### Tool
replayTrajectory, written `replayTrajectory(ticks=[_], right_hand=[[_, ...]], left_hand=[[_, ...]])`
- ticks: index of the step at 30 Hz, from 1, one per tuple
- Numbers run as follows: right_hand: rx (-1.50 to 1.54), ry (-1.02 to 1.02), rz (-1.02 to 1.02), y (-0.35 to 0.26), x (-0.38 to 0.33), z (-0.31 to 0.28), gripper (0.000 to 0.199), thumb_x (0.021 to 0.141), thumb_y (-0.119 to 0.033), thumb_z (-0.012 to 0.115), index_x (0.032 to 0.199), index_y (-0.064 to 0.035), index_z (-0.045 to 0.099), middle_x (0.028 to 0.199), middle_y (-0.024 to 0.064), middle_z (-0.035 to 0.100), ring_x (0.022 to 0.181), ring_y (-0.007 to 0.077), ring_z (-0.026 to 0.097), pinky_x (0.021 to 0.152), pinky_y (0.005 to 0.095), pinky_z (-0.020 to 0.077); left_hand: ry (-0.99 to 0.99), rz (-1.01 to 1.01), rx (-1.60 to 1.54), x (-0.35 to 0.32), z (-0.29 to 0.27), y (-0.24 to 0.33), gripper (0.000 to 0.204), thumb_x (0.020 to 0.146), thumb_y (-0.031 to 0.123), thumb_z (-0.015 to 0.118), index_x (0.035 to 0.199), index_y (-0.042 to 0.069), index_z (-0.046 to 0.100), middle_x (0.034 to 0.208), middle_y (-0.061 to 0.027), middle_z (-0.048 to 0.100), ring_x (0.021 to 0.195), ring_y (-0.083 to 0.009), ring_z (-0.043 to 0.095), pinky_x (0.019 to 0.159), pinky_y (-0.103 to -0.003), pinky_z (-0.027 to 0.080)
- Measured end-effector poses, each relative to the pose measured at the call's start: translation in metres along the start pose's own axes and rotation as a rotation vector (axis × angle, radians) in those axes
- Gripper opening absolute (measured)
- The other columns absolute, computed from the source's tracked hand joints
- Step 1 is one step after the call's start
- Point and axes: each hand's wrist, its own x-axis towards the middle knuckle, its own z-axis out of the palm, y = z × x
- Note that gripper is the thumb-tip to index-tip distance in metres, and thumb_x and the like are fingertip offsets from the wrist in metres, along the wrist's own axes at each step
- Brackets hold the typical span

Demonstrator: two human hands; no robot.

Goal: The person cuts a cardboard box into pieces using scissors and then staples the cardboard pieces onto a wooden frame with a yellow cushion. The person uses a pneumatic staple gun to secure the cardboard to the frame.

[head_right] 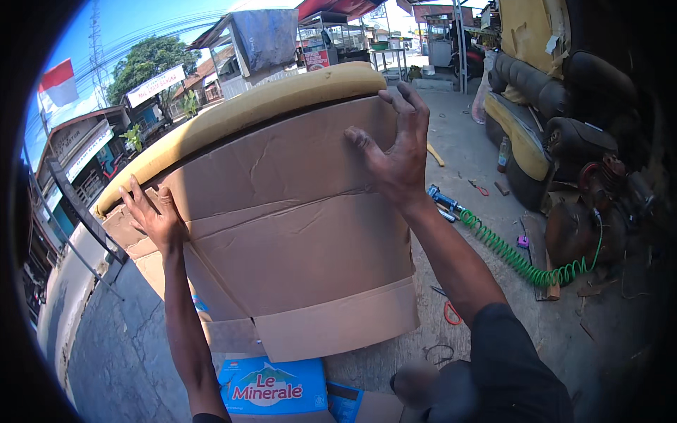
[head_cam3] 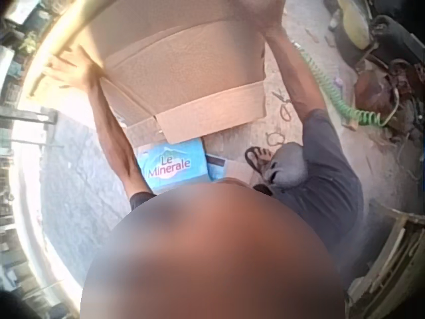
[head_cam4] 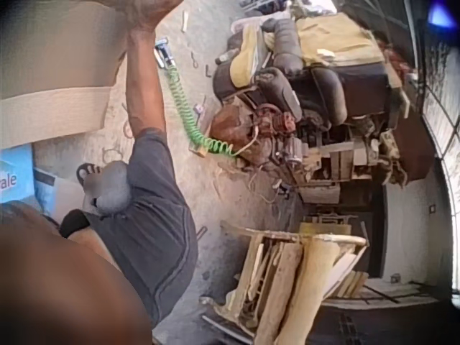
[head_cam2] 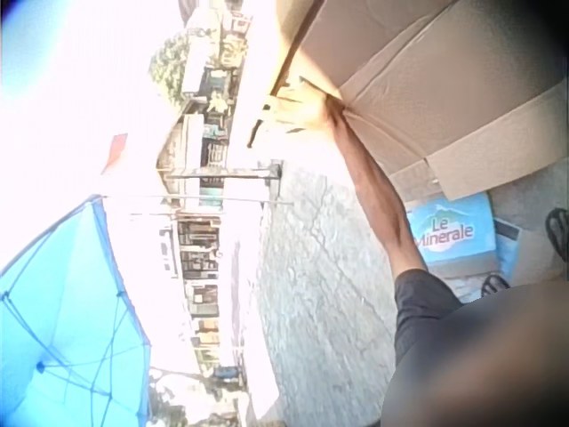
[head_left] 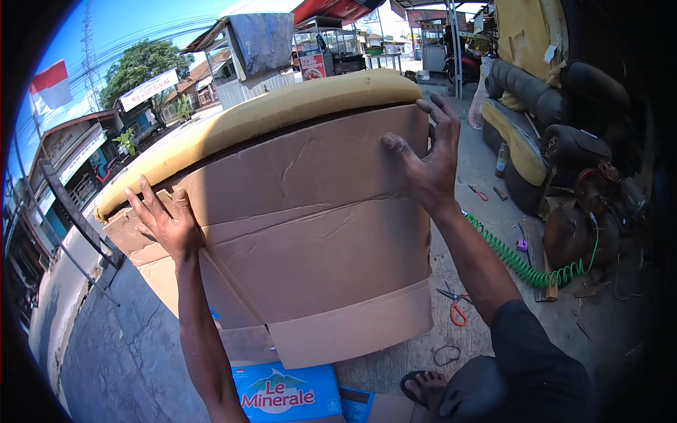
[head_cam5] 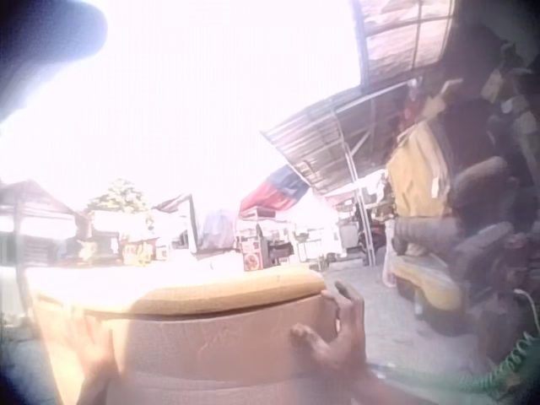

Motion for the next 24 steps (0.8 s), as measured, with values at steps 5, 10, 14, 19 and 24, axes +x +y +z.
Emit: replayTrajectory(ticks=[5,10,14,19,24], right_hand=[[0.161,-0.149,0.445,0.029,-0.047,-0.039,0.039,0.087,-0.017,0.079,0.12,-0.0025,0.063,0.101,0.0065,0.066,0.091,0.012,0.064,0.076,0.0286,0.0552],[0.24,-0.068,0.422,0.03,-0.058,-0.033,0.03,0.086,-0.015,0.08,0.11,-0.0015,0.068,0.085,0.0026,0.068,0.076,0.0072,0.062,0.068,0.0247,0.053],[0.269,-0.031,0.407,0.025,-0.065,-0.023,0.033,0.084,-0.016,0.082,0.109,-0.0005,0.066,0.086,0.0049,0.067,0.075,0.0097,0.063,0.067,0.0266,0.0543],[0.158,0.01,0.3,0.022,-0.065,-0.021,0.032,0.085,-0.017,0.082,0.106,-0.0011,0.063,0.082,0.0064,0.064,0.071,0.0118,0.063,0.065,0.0276,0.0545],[0.136,-0.001,0.288,0.024,-0.063,-0.023,0.032,0.085,-0.017,0.081,0.106,-0.0011,0.063,0.083,0.0065,0.063,0.072,0.0117,0.062,0.065,0.0279,0.0548]], left_hand=[[0.014,0.068,0.012,0.008,-0.002,-0.011,0.076,0.096,0.062,0.054,0.157,0.022,0.034,0.163,-0.0234,0.021,0.15,-0.0408,0.023,0.118,-0.062,0.009],[0.007,0.114,0.005,0.01,-0.002,-0.008,0.071,0.099,0.056,0.054,0.156,0.018,0.036,0.161,-0.0261,0.023,0.15,-0.0409,0.023,0.119,-0.052,0.019],[0.051,0.213,0.025,0.013,-0.003,-0.011,0.06,0.104,0.045,0.049,0.155,0.015,0.037,0.161,-0.0253,0.026,0.15,-0.0389,0.023,0.12,-0.049,0.02],[0.034,0.183,0.005,0.007,0.002,-0.004,0.06,0.107,0.041,0.044,0.156,0.009,0.033,0.162,-0.0239,0.024,0.152,-0.0375,0.019,0.122,-0.05,0.015],[-0.009,0.203,0.023,-0.005,0.009,0.033,0.065,0.107,0.048,0.031,0.158,0.009,0.027,0.164,-0.0234,0.018,0.154,-0.0382,0.01,0.122,-0.054,0.004]])
